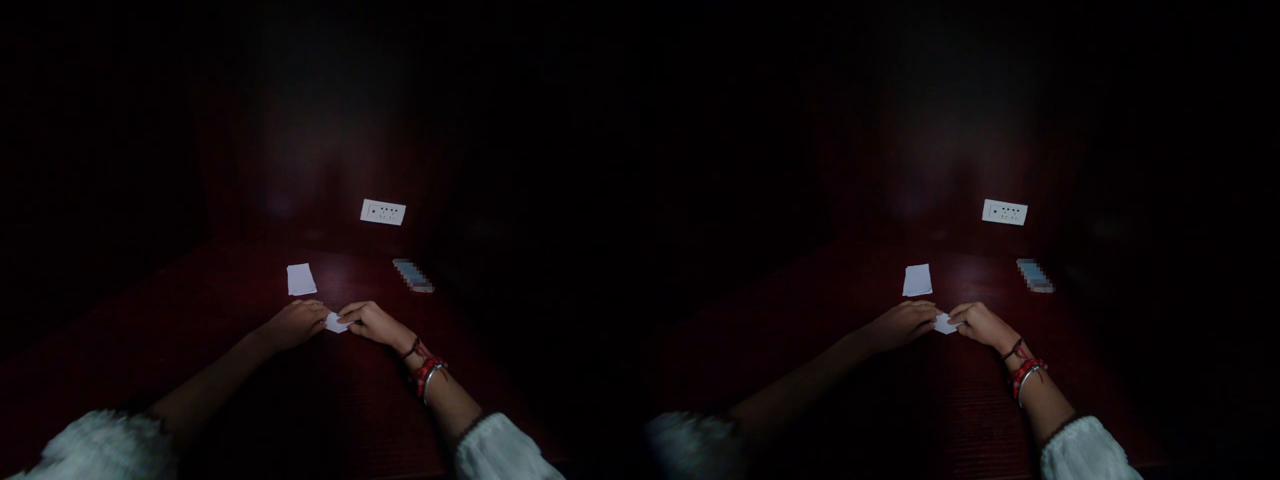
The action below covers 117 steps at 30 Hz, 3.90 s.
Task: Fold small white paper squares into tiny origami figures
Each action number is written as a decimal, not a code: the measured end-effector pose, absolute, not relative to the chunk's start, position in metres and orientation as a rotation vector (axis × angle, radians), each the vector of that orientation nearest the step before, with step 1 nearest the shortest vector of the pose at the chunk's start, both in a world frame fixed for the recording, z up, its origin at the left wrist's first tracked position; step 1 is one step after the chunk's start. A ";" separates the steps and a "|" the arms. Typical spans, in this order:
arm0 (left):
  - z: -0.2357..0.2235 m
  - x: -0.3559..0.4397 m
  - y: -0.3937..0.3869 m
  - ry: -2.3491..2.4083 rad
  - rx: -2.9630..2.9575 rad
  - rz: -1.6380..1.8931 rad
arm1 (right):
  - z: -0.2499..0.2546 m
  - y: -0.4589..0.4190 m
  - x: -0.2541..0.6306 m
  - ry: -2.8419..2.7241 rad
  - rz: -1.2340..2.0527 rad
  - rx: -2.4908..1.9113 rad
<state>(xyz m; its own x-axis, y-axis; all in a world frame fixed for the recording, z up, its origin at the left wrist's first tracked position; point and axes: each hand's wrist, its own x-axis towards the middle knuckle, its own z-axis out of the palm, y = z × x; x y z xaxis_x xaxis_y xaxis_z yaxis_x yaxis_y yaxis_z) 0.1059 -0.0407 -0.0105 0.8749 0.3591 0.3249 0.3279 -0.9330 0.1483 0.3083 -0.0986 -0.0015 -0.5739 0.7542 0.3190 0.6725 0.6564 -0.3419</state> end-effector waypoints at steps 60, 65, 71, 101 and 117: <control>-0.013 0.102 -0.046 0.767 3.000 0.186 | 0.012 -0.102 0.302 -2.580 -0.085 -1.522; -0.017 0.100 -0.042 0.749 2.990 0.219 | 0.016 -0.105 0.307 -2.573 -0.035 -1.569; -0.020 0.098 -0.039 0.734 2.994 0.292 | 0.021 -0.108 0.313 -2.545 -0.006 -1.693; -0.007 0.112 -0.063 0.480 3.061 0.458 | -0.020 -0.083 0.318 -2.034 0.253 -1.823; -0.007 0.112 -0.069 0.457 3.039 0.469 | -0.018 -0.080 0.320 -2.203 0.256 -1.567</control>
